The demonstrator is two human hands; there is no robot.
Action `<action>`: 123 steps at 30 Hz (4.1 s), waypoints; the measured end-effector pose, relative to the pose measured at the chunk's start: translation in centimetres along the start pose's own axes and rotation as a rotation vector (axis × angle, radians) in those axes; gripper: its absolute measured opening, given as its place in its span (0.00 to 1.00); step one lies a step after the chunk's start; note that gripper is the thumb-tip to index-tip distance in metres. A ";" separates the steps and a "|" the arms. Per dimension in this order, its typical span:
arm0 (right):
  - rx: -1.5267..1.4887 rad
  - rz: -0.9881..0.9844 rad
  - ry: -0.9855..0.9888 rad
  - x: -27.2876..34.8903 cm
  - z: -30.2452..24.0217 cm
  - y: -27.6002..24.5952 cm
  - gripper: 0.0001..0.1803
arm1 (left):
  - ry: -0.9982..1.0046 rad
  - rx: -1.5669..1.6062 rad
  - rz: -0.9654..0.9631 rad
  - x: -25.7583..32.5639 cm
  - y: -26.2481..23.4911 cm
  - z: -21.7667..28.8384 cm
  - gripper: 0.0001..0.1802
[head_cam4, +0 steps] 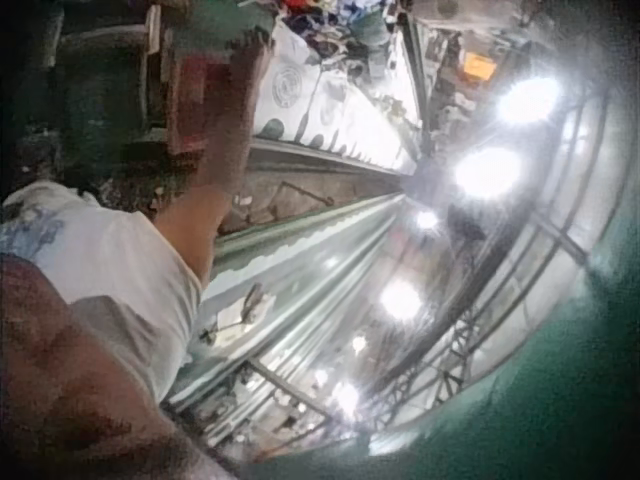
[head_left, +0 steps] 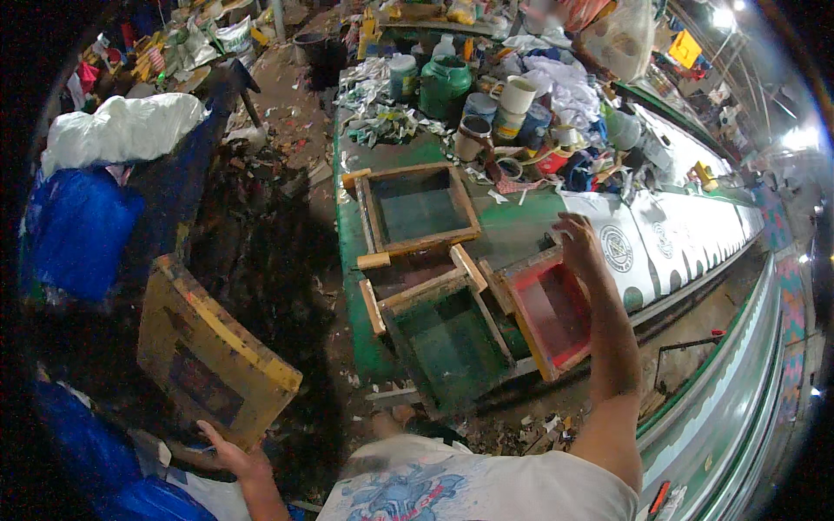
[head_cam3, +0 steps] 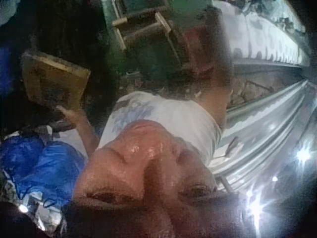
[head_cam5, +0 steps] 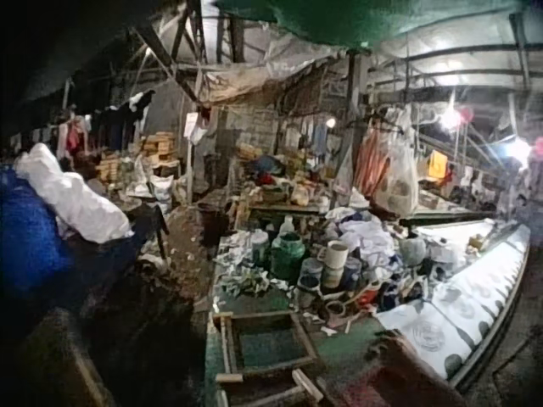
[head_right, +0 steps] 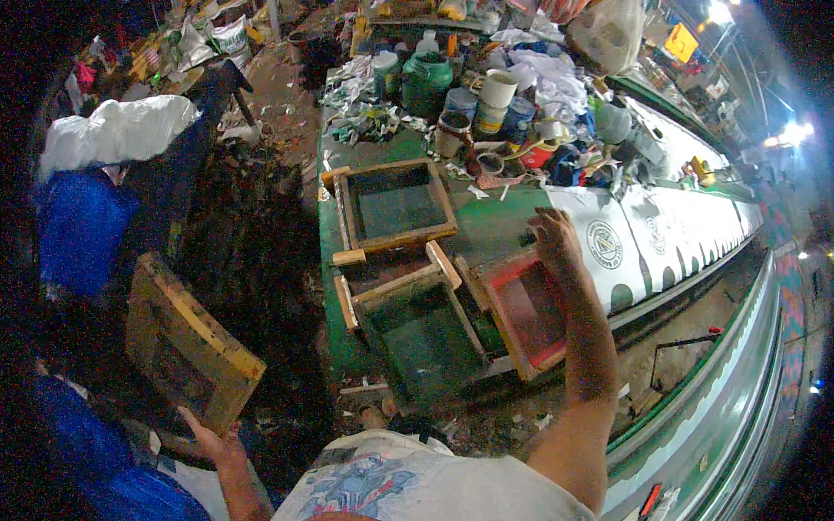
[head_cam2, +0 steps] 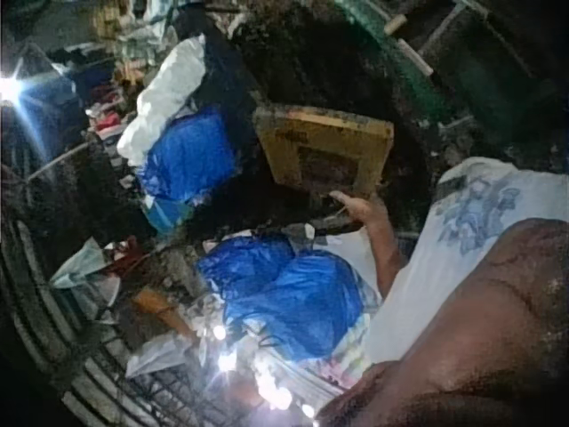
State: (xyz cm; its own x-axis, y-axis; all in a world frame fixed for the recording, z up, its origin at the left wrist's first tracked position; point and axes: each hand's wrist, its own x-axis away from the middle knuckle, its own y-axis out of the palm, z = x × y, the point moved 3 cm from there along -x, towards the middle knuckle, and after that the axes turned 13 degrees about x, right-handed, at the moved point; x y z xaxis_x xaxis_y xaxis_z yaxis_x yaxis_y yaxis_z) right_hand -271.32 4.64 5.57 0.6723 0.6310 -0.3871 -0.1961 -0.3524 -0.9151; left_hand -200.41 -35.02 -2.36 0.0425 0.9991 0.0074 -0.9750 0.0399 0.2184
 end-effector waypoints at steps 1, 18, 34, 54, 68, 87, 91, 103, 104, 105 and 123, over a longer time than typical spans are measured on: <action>0.031 -0.006 0.023 2.4 0.6 -2.6 0.17 | -0.053 0.015 -0.112 -1.1 -2.4 -1.0 0.42; 0.139 0.200 0.357 23.6 2.7 -28.7 0.13 | -0.199 0.145 0.132 4.8 -3.1 4.0 0.49; -0.006 -0.024 0.075 13.3 20.6 -18.4 0.09 | -0.177 0.053 0.073 19.0 12.9 -1.0 0.49; -0.045 -0.056 0.328 36.8 48.6 -21.8 0.10 | -0.411 0.236 -0.517 36.3 38.4 -10.7 0.49; -0.141 0.069 0.538 48.0 75.5 -24.7 0.08 | -0.530 0.194 -0.436 62.7 59.6 -13.8 0.42; -0.158 -0.050 0.245 28.4 111.9 -28.2 0.14 | -0.473 0.078 -0.331 90.4 85.9 -16.4 0.43; 0.116 -0.187 0.177 22.1 119.6 -28.3 0.22 | -0.426 0.092 -0.307 92.6 89.0 -20.1 0.45; -0.328 0.062 0.284 1.5 156.9 -11.3 0.35 | -0.236 -0.001 0.078 111.6 103.3 -20.2 0.52; -0.319 0.089 0.294 1.0 160.0 -10.8 0.37 | -0.269 -0.024 0.046 112.0 102.4 -21.7 0.51; -0.340 0.097 0.255 -1.2 160.7 -9.5 0.38 | -0.067 -0.249 -0.114 114.3 99.8 -22.0 0.48; -1.070 -0.087 0.291 -16.7 174.5 1.3 0.44 | 0.232 -0.964 0.165 134.2 106.4 -19.3 0.51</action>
State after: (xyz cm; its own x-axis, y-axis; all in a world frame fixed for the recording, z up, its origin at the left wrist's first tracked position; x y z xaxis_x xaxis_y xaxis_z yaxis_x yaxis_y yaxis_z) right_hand -407.35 114.27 -8.88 0.8232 0.5457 -0.1570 0.4824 -0.8179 -0.3136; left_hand -302.68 103.61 3.05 -0.0527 0.9678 -0.2462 -0.7293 -0.2057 -0.6525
